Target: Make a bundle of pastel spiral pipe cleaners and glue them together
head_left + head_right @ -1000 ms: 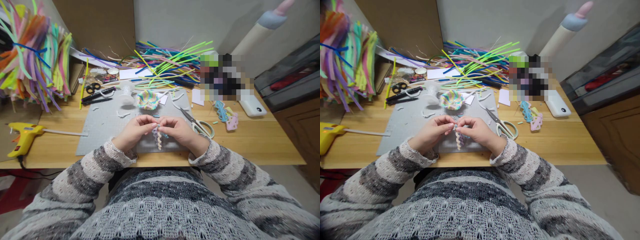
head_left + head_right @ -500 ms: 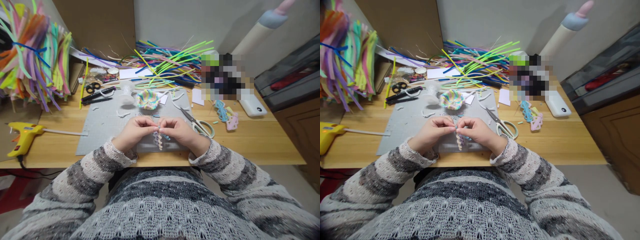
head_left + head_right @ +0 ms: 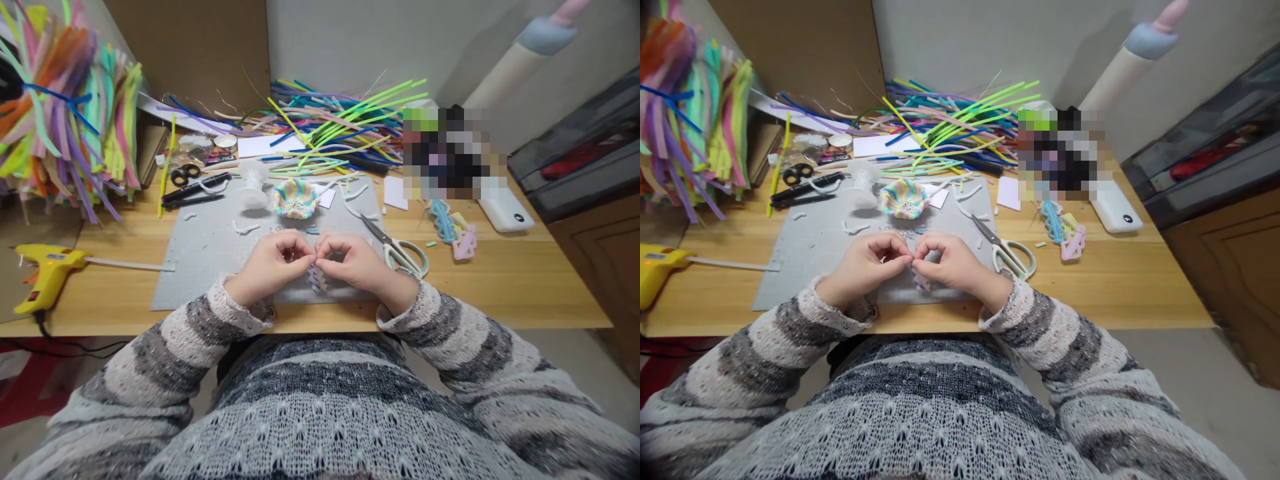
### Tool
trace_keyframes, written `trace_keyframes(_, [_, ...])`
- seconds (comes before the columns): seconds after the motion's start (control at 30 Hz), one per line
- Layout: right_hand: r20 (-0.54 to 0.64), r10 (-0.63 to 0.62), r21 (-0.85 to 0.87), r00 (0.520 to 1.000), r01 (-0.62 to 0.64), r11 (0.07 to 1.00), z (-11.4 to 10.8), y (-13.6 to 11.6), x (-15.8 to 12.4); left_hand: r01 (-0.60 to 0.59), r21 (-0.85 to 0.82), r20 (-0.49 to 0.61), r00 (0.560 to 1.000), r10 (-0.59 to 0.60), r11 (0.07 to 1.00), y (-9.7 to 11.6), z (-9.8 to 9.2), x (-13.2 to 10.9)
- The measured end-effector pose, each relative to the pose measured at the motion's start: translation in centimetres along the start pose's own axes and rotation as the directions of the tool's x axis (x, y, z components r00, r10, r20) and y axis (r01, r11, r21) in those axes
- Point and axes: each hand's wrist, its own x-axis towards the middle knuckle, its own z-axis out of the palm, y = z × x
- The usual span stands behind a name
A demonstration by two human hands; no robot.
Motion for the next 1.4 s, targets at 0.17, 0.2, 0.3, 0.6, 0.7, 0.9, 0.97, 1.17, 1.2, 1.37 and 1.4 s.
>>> trace_keyframes(0.17, [-0.154,-0.082,-0.004,0.985,0.082,0.997,-0.7,-0.3,0.0,-0.033,-0.170,-0.146,0.989,0.008,0.985,0.0,0.2,0.0])
trace_keyframes(0.2, [-0.215,-0.085,0.007,0.973,0.089,0.996,-0.8,-0.3,0.0,-0.025,-0.236,-0.186,0.982,-0.020,0.971,0.0,0.1,0.1])
trace_keyframes(0.3, [-0.328,-0.029,0.102,0.944,0.066,0.993,-1.1,0.0,0.0,0.030,-0.433,-0.238,0.960,-0.146,0.901,-0.3,0.0,0.2])
trace_keyframes(0.6, [-0.062,0.160,0.347,0.985,-0.129,0.929,-1.0,-0.2,0.2,0.178,-0.486,-0.090,0.964,-0.252,0.856,-0.5,0.0,0.4])
trace_keyframes(0.7, [0.029,0.200,0.316,0.979,-0.199,0.928,-1.3,-0.7,0.2,0.188,-0.376,-0.088,0.968,-0.237,0.908,-0.2,0.0,0.3])
trace_keyframes(0.9, [0.232,0.254,0.316,0.939,-0.320,0.893,-2.2,-0.9,0.4,0.242,-0.357,-0.101,0.950,-0.295,0.902,0.0,-0.6,0.3])
trace_keyframes(0.97, [0.204,0.251,0.301,0.946,-0.305,0.903,-2.2,-0.8,0.4,0.242,-0.350,-0.108,0.949,-0.296,0.905,0.1,-0.7,0.3])
trace_keyframes(1.17, [0.076,0.175,0.085,0.982,-0.181,0.980,-1.5,-0.6,0.3,0.257,-0.260,-0.075,0.955,-0.285,0.931,0.1,-0.3,0.2])
trace_keyframes(1.2, [0.073,0.167,0.065,0.983,-0.171,0.983,-1.4,-0.6,0.3,0.255,-0.260,-0.069,0.957,-0.282,0.931,0.1,-0.2,0.1])
trace_keyframes(1.37, [0.038,0.133,0.054,0.990,-0.135,0.989,-1.5,-0.7,0.2,0.228,-0.290,-0.076,0.963,-0.260,0.929,0.1,-0.2,0.1])
trace_keyframes(1.4, [0.027,0.125,0.054,0.992,-0.126,0.991,-1.8,-0.7,0.2,0.219,-0.293,-0.081,0.964,-0.253,0.931,0.1,-0.2,0.1])
